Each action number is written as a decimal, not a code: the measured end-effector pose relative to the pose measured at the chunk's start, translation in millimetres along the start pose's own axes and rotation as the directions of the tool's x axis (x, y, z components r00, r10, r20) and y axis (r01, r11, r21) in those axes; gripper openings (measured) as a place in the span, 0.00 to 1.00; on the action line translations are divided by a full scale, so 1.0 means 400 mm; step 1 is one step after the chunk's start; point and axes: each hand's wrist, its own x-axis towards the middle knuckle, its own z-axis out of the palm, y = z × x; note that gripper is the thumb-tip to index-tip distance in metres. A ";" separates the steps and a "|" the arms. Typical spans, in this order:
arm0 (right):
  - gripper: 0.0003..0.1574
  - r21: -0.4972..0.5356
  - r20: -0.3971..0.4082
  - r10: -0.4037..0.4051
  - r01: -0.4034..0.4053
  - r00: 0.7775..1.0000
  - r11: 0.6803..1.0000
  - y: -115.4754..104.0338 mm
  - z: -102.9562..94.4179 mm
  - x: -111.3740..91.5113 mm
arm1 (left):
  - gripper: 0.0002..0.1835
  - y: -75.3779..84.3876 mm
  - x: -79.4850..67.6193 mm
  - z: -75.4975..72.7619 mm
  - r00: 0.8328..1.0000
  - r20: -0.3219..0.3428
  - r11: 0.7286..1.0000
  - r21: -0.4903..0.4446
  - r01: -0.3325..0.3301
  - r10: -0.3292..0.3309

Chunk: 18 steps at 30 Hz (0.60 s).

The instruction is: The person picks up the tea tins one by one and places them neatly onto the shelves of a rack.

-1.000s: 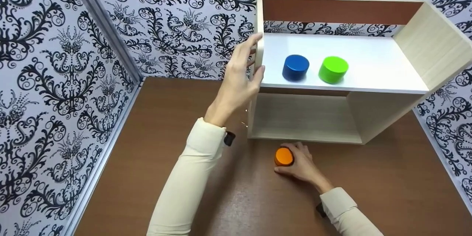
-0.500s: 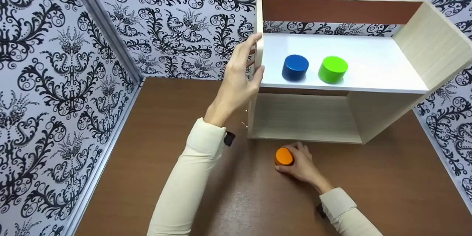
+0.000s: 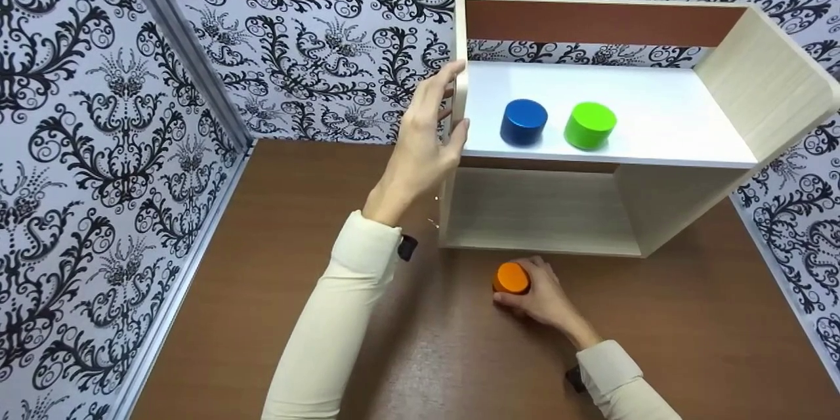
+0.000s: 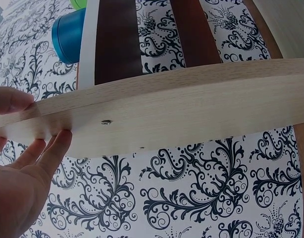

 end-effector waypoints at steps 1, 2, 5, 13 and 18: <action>0.38 -0.001 -0.002 -0.003 0.003 1.000 1.000 -0.002 -0.003 -0.001 | 0.38 0.000 0.000 0.000 1.000 0.000 1.000 0.002 -0.003 0.003; 0.38 -0.001 -0.003 -0.005 0.005 1.000 1.000 -0.003 -0.006 -0.002 | 0.38 -0.001 0.000 0.000 1.000 -0.003 1.000 0.004 -0.010 0.010; 0.38 -0.005 -0.004 -0.008 0.008 1.000 1.000 -0.008 -0.015 -0.007 | 0.38 -0.002 -0.001 0.000 1.000 -0.006 1.000 0.005 -0.023 0.023; 0.39 0.012 -0.001 -0.014 0.014 1.000 1.000 -0.022 -0.035 -0.017 | 0.38 0.000 0.000 0.001 1.000 -0.002 1.000 -0.002 -0.021 0.021; 0.40 -0.007 -0.013 -0.041 0.041 0.999 0.999 -0.039 -0.056 -0.026 | 0.38 0.000 0.000 0.000 1.000 0.000 1.000 0.008 -0.020 0.020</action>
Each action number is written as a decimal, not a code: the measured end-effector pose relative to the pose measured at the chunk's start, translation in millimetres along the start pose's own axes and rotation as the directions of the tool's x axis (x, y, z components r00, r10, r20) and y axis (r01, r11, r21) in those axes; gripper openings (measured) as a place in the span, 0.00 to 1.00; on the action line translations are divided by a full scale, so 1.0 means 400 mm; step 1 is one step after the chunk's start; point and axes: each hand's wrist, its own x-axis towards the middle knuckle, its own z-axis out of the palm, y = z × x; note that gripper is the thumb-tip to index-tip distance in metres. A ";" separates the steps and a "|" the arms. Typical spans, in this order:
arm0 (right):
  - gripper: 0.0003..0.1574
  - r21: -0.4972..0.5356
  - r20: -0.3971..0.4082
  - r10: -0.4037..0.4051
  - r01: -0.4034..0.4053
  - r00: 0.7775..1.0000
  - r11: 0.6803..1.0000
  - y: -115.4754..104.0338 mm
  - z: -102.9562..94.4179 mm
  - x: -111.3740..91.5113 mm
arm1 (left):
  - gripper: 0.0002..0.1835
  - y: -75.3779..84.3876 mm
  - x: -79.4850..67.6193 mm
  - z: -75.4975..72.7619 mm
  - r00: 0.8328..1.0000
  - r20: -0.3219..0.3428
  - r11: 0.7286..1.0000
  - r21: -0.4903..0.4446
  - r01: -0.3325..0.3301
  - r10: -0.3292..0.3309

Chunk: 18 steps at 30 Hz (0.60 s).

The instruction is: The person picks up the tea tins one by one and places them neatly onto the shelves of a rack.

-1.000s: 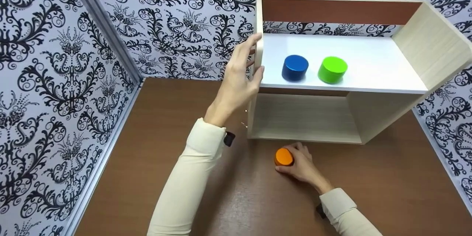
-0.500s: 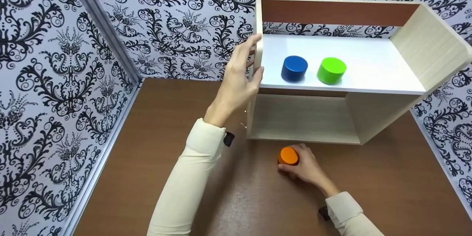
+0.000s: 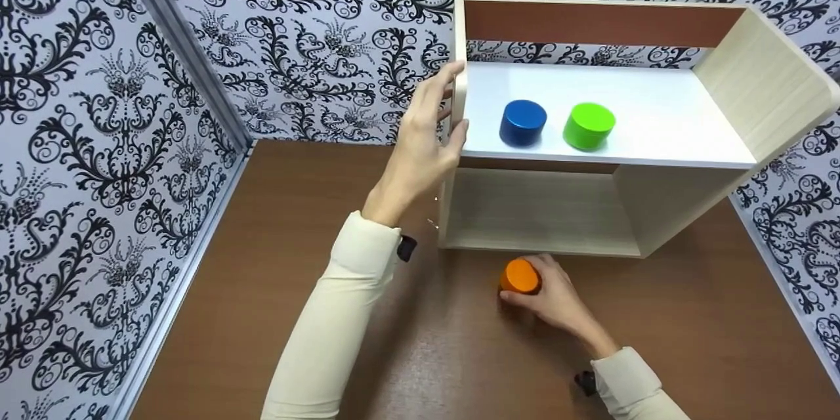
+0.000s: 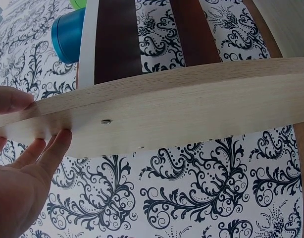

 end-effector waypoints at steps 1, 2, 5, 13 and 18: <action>0.41 0.000 -0.003 -0.005 0.005 1.000 1.000 -0.004 -0.005 -0.002 | 0.38 0.000 0.000 0.000 1.000 0.000 1.000 0.001 0.001 -0.001; 0.41 0.001 -0.006 -0.010 0.010 1.000 1.000 -0.009 -0.009 -0.004 | 0.38 0.000 0.000 0.000 1.000 0.001 1.000 0.001 0.001 -0.001; 0.40 0.005 -0.021 -0.027 0.027 0.999 1.000 -0.023 -0.023 -0.007 | 0.38 0.000 -0.001 0.000 1.000 0.002 1.000 0.001 0.003 -0.003; 0.38 0.028 -0.071 -0.066 0.068 0.995 0.997 -0.056 -0.053 -0.023 | 0.38 0.000 -0.002 -0.001 1.000 0.004 1.000 0.008 0.004 -0.004; 0.37 0.038 -0.104 -0.096 0.101 0.990 0.994 -0.077 -0.075 -0.032 | 0.38 0.002 -0.002 -0.002 1.000 0.006 1.000 0.006 0.011 -0.011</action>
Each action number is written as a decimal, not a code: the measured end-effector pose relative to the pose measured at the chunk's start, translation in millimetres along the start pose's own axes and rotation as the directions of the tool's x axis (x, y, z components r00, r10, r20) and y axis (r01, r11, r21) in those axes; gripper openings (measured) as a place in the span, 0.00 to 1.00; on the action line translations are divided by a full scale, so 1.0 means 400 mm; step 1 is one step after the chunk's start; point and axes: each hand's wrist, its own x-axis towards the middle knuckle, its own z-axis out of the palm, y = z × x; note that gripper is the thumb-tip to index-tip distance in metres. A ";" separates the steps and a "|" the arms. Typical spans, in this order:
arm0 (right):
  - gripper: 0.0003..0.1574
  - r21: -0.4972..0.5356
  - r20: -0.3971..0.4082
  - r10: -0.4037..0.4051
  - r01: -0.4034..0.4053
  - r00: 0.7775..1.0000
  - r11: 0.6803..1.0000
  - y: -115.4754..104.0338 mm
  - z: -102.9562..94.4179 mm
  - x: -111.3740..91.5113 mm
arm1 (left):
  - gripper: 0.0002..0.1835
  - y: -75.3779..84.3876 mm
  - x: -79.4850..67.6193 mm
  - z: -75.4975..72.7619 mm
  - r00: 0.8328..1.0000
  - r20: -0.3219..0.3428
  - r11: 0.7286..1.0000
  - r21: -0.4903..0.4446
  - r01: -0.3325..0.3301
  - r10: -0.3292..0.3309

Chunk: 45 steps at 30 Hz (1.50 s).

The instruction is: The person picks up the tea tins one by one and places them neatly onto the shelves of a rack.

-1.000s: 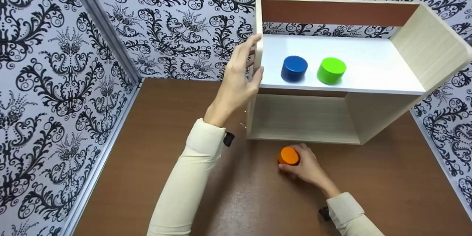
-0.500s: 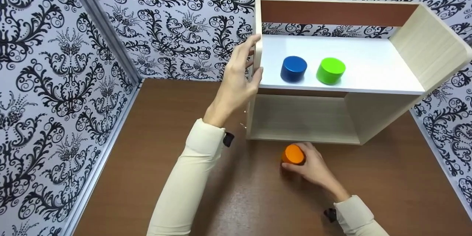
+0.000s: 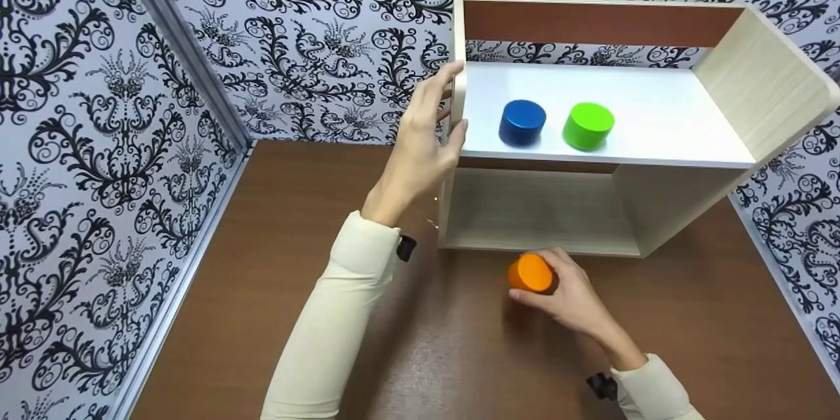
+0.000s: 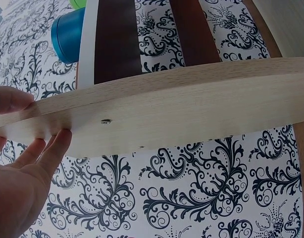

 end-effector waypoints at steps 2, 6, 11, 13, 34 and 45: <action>0.37 0.013 -0.005 -0.004 0.004 1.000 1.000 -0.012 -0.010 -0.003 | 0.38 0.001 0.000 0.000 1.000 0.002 1.000 -0.004 0.002 -0.002; 0.36 0.030 -0.009 -0.007 0.007 1.000 1.000 -0.040 -0.032 -0.010 | 0.37 0.001 0.000 0.000 1.000 0.006 1.000 -0.008 0.004 -0.004; 0.35 0.045 -0.025 -0.032 0.033 0.999 0.998 -0.076 -0.062 -0.018 | 0.38 0.001 0.000 0.000 1.000 0.007 1.000 -0.011 0.008 -0.008; 0.35 0.053 -0.031 -0.049 0.050 0.998 0.997 -0.087 -0.073 -0.020 | 0.38 0.001 0.001 0.000 1.000 0.007 1.000 -0.009 0.009 -0.009; 0.34 0.057 -0.046 -0.066 0.069 0.997 0.996 -0.164 -0.172 -0.016 | 0.39 0.003 0.002 -0.001 1.000 0.003 1.000 -0.007 0.007 -0.007; 0.38 0.037 -0.097 -0.134 0.138 0.986 0.990 -0.232 -0.238 -0.005 | 0.38 0.005 0.001 -0.002 1.000 0.008 0.999 -0.026 0.028 -0.028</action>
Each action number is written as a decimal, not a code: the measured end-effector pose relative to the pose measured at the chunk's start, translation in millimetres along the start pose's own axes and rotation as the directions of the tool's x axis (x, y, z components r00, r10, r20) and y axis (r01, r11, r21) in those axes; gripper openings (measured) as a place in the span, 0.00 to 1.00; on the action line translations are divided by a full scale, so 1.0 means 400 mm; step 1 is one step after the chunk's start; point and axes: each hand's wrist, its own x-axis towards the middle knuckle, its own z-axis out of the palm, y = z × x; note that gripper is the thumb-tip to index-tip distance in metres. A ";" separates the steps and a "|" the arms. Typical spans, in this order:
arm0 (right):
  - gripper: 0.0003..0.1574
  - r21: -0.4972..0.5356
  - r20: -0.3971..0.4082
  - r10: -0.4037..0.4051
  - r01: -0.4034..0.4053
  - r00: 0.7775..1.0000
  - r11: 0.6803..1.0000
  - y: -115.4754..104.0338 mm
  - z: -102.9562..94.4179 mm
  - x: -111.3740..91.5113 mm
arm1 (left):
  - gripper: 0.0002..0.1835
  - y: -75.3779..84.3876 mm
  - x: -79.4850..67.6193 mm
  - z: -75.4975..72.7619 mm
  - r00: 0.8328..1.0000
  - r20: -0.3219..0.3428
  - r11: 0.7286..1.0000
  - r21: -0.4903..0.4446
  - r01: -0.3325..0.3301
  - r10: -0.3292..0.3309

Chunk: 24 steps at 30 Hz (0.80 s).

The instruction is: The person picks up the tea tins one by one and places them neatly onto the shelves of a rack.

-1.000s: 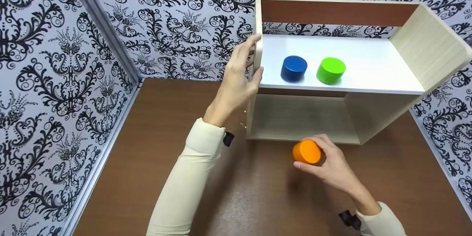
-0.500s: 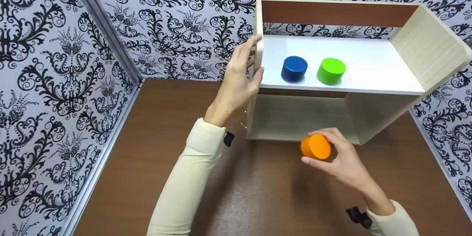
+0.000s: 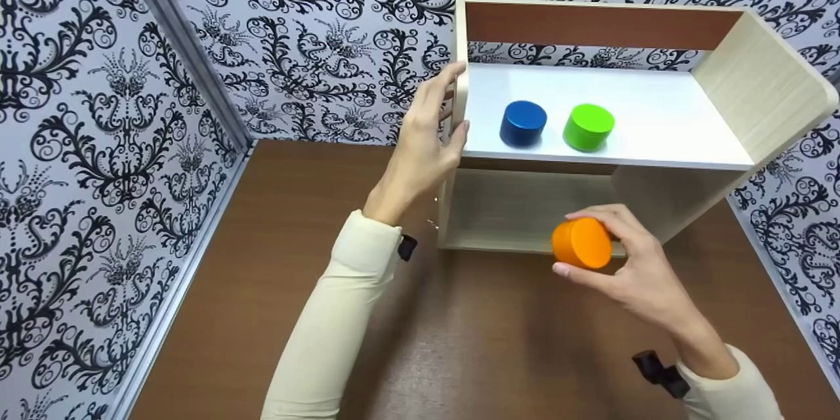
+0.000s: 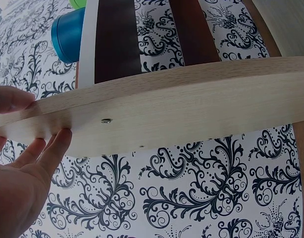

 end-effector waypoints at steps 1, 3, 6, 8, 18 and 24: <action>0.39 0.002 -0.005 -0.007 0.007 1.000 1.000 -0.006 -0.006 0.002 | 0.39 0.000 0.000 0.000 1.000 0.000 1.000 0.001 0.001 -0.001; 0.40 0.003 -0.019 -0.025 0.025 1.000 1.000 -0.016 -0.017 0.007 | 0.39 -0.001 0.000 0.000 1.000 0.000 1.000 0.001 0.002 -0.002; 0.42 0.005 -0.039 -0.056 0.056 0.998 0.998 -0.027 -0.032 0.014 | 0.39 -0.002 0.000 0.001 1.000 -0.001 1.000 0.000 0.004 -0.004; 0.43 0.003 -0.051 -0.074 0.074 0.996 0.997 -0.033 -0.042 0.019 | 0.39 -0.002 0.001 0.001 1.000 0.000 1.000 0.000 0.003 -0.003; 0.42 -0.002 -0.061 -0.061 0.061 0.996 0.998 -0.047 -0.092 0.042 | 0.39 -0.001 -0.001 0.000 1.000 0.003 1.000 0.013 -0.002 0.002; 0.40 -0.035 -0.071 -0.025 0.023 0.997 0.999 -0.048 -0.122 0.060 | 0.39 -0.002 0.000 0.000 1.000 0.001 1.000 0.005 0.000 0.000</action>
